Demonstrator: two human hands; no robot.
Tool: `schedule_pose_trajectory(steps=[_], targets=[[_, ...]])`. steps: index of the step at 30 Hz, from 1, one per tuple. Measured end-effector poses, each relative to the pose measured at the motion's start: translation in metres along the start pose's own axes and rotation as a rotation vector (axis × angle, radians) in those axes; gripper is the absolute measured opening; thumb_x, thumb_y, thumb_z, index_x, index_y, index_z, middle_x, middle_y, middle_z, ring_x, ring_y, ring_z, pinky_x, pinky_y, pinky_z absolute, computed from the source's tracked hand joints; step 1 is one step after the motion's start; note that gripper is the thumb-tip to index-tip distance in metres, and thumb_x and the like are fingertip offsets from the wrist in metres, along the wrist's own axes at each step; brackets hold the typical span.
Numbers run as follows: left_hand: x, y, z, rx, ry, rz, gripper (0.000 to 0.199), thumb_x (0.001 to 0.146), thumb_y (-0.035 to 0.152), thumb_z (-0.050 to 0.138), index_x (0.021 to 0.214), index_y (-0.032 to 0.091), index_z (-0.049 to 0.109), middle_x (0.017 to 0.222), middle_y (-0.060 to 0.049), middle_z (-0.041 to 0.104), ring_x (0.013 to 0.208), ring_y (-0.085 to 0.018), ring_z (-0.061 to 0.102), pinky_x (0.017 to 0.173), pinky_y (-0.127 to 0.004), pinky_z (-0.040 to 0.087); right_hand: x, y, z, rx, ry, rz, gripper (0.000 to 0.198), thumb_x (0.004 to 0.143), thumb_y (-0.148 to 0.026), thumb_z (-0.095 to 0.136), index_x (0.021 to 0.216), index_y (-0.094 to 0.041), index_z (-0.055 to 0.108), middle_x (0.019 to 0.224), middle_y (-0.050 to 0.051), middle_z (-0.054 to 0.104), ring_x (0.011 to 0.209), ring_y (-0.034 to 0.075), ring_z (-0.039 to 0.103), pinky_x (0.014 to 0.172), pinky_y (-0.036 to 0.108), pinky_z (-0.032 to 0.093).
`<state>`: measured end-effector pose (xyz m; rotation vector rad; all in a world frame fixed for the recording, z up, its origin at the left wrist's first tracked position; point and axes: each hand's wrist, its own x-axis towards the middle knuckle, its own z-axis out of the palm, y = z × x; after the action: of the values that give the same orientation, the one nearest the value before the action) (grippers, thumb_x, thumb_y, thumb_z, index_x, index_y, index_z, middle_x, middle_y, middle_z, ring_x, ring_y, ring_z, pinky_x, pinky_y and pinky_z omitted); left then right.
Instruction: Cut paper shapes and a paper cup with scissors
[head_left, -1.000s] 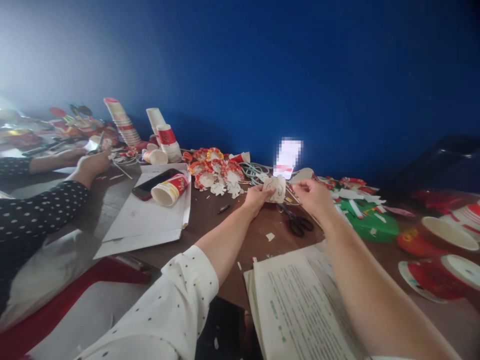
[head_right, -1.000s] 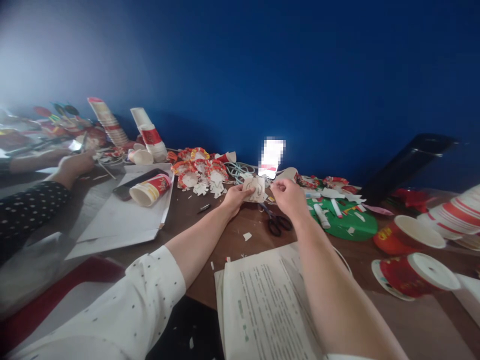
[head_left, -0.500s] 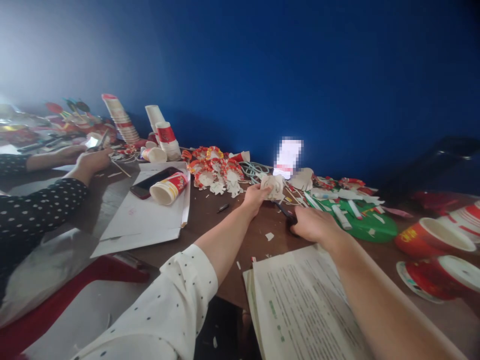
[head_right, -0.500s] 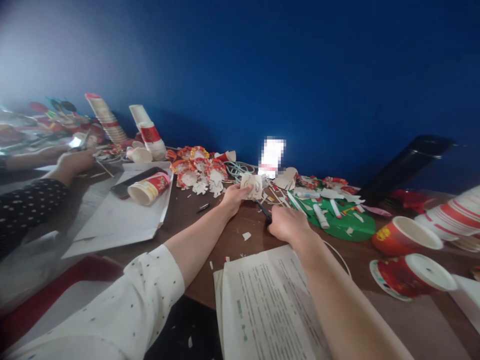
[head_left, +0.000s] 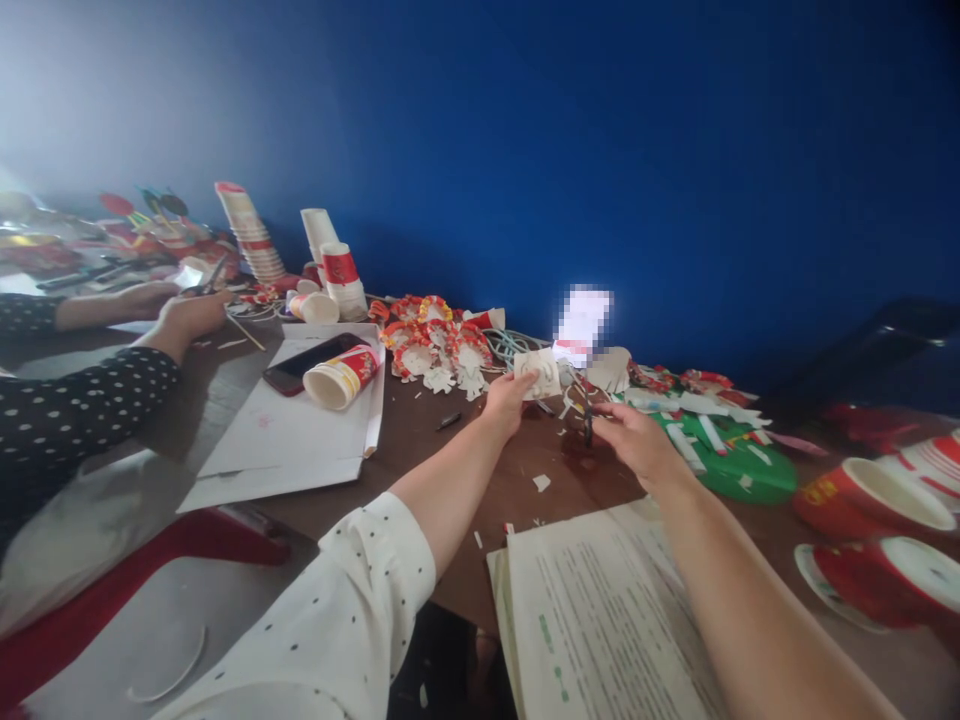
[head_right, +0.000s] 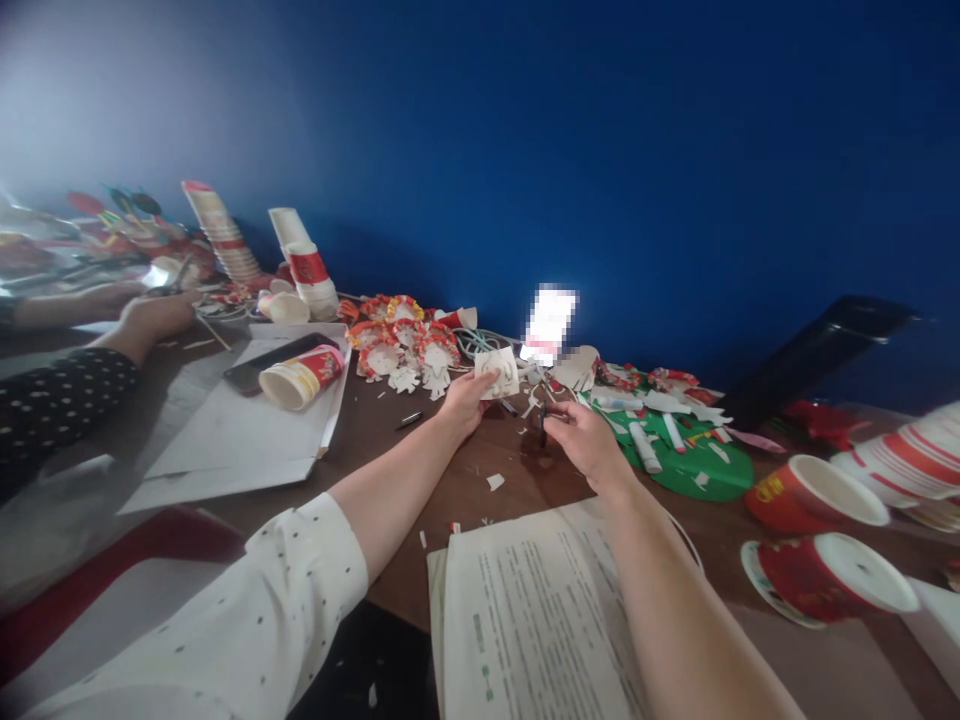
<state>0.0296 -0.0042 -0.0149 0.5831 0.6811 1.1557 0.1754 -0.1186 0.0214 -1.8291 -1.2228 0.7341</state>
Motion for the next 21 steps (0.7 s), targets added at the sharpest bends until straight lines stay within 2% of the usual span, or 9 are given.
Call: schedule_pose_trajectory(steps=[3, 6, 9, 12, 15, 17, 21], targets=[[0.000, -0.001, 0.000, 0.012, -0.012, 0.012, 0.024, 0.063, 0.020, 0.080, 0.083, 0.010, 0.071, 0.079, -0.009, 0.074, 0.077, -0.021, 0.071, 0.074, -0.034, 0.056, -0.004, -0.003, -0.001, -0.334, -0.094, -0.020, 0.028, 0.070, -0.029, 0.063, 0.095, -0.020, 0.070, 0.091, 0.005, 0.074, 0.083, 0.021, 0.068, 0.073, 0.029, 0.050], [0.000, -0.002, 0.000, 0.021, -0.024, 0.025, 0.023, 0.063, 0.019, 0.079, 0.083, 0.010, 0.070, 0.078, -0.009, 0.074, 0.077, -0.021, 0.071, 0.077, -0.035, 0.056, -0.010, -0.007, -0.003, -0.627, -0.160, -0.040, 0.029, 0.069, -0.031, 0.065, 0.096, -0.023, 0.072, 0.095, 0.006, 0.074, 0.091, 0.024, 0.067, 0.074, 0.029, 0.048], [-0.001, -0.003, 0.000, 0.047, -0.015, 0.039, 0.023, 0.064, 0.019, 0.078, 0.084, 0.010, 0.071, 0.077, -0.008, 0.074, 0.072, -0.020, 0.070, 0.078, -0.036, 0.056, -0.013, -0.012, -0.004, -0.813, -0.182, -0.024, 0.031, 0.072, -0.036, 0.065, 0.099, -0.024, 0.072, 0.096, 0.009, 0.073, 0.092, 0.027, 0.066, 0.074, 0.032, 0.046], [-0.002, -0.002, -0.001, 0.066, -0.016, 0.054, 0.023, 0.065, 0.019, 0.077, 0.085, 0.010, 0.071, 0.077, -0.008, 0.073, 0.071, -0.020, 0.070, 0.080, -0.037, 0.056, -0.013, -0.014, -0.006, -0.914, -0.131, 0.014, 0.032, 0.077, -0.042, 0.059, 0.101, -0.024, 0.072, 0.100, 0.012, 0.072, 0.094, 0.031, 0.065, 0.075, 0.037, 0.046], [-0.003, -0.002, -0.001, 0.066, -0.024, 0.058, 0.022, 0.065, 0.018, 0.077, 0.084, 0.010, 0.071, 0.078, -0.009, 0.073, 0.073, -0.020, 0.070, 0.081, -0.037, 0.055, -0.011, -0.014, -0.011, -0.885, -0.054, 0.029, 0.037, 0.080, -0.046, 0.056, 0.107, -0.025, 0.071, 0.103, 0.012, 0.071, 0.096, 0.033, 0.065, 0.075, 0.041, 0.047], [-0.003, -0.001, 0.000, 0.073, -0.020, 0.053, 0.021, 0.064, 0.018, 0.077, 0.083, 0.010, 0.072, 0.078, -0.009, 0.073, 0.075, -0.021, 0.070, 0.082, -0.037, 0.055, -0.010, -0.012, -0.019, -0.810, 0.053, 0.013, 0.038, 0.081, -0.044, 0.056, 0.112, -0.026, 0.069, 0.106, 0.012, 0.071, 0.096, 0.033, 0.065, 0.077, 0.042, 0.048], [-0.004, -0.001, 0.000, 0.085, -0.007, 0.049, 0.022, 0.062, 0.019, 0.079, 0.081, 0.011, 0.071, 0.077, -0.008, 0.073, 0.073, -0.020, 0.069, 0.080, -0.036, 0.055, 0.000, -0.003, -0.047, -0.558, 0.446, -0.087, 0.038, 0.083, -0.040, 0.053, 0.114, -0.025, 0.069, 0.101, 0.010, 0.073, 0.092, 0.030, 0.066, 0.081, 0.043, 0.049]])
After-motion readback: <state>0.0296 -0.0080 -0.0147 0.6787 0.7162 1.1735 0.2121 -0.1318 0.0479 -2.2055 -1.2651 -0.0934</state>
